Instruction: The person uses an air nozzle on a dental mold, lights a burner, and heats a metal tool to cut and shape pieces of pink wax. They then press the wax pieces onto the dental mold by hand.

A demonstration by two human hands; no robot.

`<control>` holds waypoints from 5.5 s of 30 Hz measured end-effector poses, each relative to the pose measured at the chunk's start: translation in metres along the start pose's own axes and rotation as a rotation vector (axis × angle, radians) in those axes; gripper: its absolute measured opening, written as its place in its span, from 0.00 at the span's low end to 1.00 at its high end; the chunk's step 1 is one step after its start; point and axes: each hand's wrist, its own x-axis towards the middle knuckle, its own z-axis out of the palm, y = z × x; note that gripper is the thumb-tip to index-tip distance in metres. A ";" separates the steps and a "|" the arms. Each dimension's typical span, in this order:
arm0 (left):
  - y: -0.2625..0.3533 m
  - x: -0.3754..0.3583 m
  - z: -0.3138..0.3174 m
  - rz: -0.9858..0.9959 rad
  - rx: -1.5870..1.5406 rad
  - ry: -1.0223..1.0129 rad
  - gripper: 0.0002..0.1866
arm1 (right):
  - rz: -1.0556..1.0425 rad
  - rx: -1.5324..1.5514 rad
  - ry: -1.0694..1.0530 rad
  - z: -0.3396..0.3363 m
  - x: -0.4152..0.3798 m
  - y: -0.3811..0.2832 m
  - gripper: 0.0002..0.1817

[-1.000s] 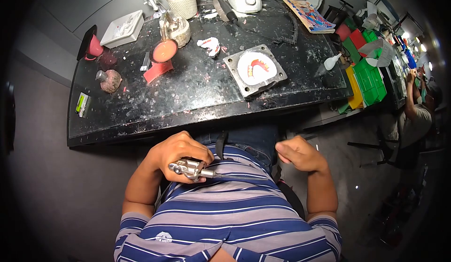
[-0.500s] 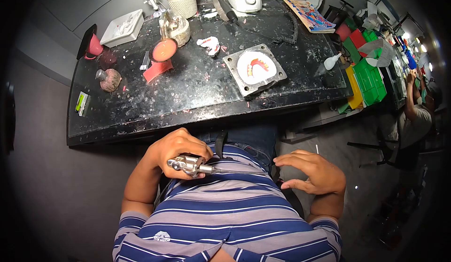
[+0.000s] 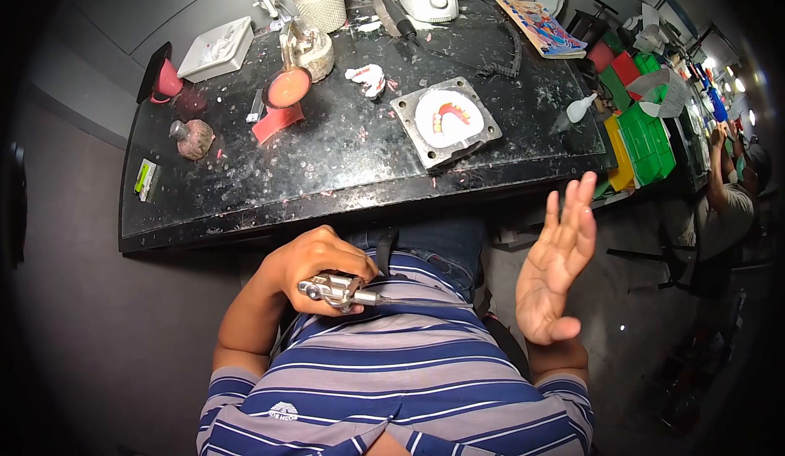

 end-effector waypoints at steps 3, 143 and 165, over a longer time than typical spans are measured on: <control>0.002 0.000 0.001 0.009 0.003 -0.005 0.13 | 0.028 -0.220 0.035 -0.002 0.004 0.013 0.60; -0.011 -0.001 0.001 0.043 -0.077 0.143 0.11 | -0.408 -0.258 -0.089 0.017 -0.045 0.053 0.65; -0.012 -0.003 0.004 0.023 -0.079 0.155 0.11 | -0.725 -0.076 0.084 0.050 0.030 0.009 0.64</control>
